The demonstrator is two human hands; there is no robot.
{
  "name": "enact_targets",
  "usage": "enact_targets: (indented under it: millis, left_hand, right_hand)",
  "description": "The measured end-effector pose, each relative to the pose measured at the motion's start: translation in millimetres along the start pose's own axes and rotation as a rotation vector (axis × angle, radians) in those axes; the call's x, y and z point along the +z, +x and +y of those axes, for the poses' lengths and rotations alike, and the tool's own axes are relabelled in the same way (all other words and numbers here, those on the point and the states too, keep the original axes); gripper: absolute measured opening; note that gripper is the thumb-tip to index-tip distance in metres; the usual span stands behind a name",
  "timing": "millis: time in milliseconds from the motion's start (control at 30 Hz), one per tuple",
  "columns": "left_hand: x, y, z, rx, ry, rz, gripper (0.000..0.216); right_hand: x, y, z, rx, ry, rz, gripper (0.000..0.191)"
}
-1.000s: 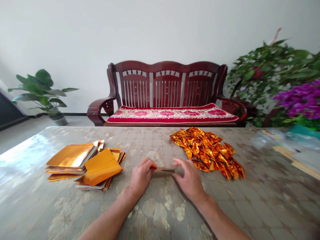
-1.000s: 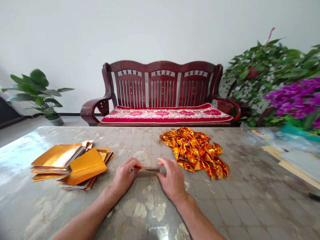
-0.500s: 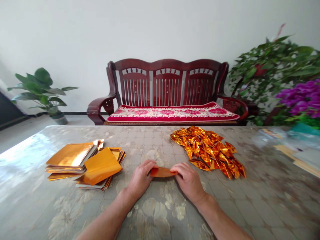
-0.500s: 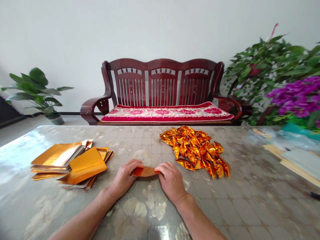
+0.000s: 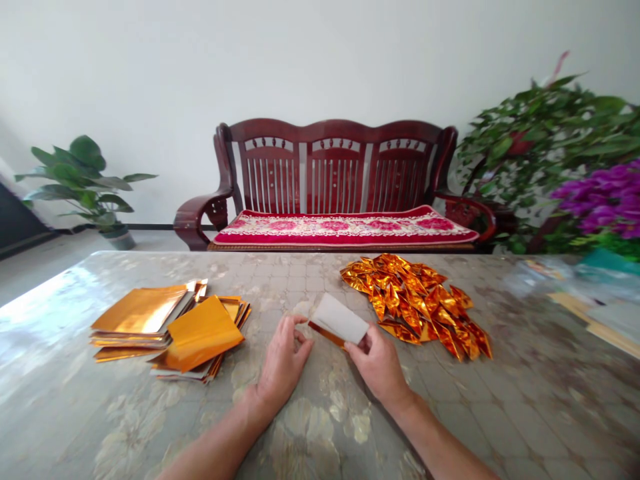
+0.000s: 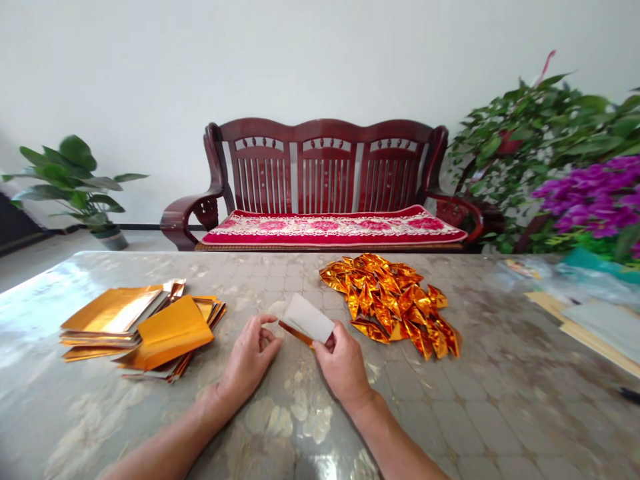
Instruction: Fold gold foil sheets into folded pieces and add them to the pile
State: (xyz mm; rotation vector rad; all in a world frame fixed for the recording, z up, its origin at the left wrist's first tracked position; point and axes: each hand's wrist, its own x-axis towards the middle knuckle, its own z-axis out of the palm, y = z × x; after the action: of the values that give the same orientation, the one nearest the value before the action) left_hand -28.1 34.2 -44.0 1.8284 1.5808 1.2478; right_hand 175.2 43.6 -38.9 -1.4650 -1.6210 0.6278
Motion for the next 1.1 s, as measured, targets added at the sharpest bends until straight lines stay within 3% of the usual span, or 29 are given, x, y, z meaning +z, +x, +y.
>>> enact_targets:
  millis: [100, 200, 500, 600, 767, 933, 1033, 1100]
  left_hand:
    - [-1.7, -7.2, 11.7, 0.182, 0.066, -0.047, 0.03]
    - [-0.7, -10.5, 21.1, 0.245, 0.142, -0.172, 0.035]
    - [3.3, -1.1, 30.4, 0.083, 0.234, -0.227, 0.018]
    - [0.2, -0.2, 32.0, 0.075, 0.259, -0.245, 0.02]
    - [-4.8, -0.6, 28.2, 0.207, 0.313, -0.294, 0.028]
    - [-5.8, -2.0, 18.5, 0.321, 0.412, -0.337, 0.02]
    - [-7.4, -2.1, 11.3, 0.364, 0.438, -0.335, 0.029]
    - [-8.6, -1.1, 6.3, 0.403, 0.448, -0.333, 0.033]
  right_hand:
    - [4.4, -2.5, -7.5, 0.046, 0.043, 0.008, 0.029]
    - [8.2, -4.0, -11.5, 0.084, 0.033, 0.005, 0.03]
    - [11.5, -10.2, -20.4, 0.107, 0.118, -0.109, 0.039]
    - [7.4, -13.6, -27.3, 0.047, 0.039, -0.181, 0.044]
    - [5.1, -14.9, -21.6, -0.162, -0.034, -0.267, 0.039]
    - [9.5, -9.3, -4.4, -0.124, -0.053, -0.151, 0.023]
    - [3.0, -2.7, 0.9, -0.171, -0.107, 0.026, 0.04]
    - [-5.7, 1.5, 1.0, -0.316, -0.193, 0.114, 0.054]
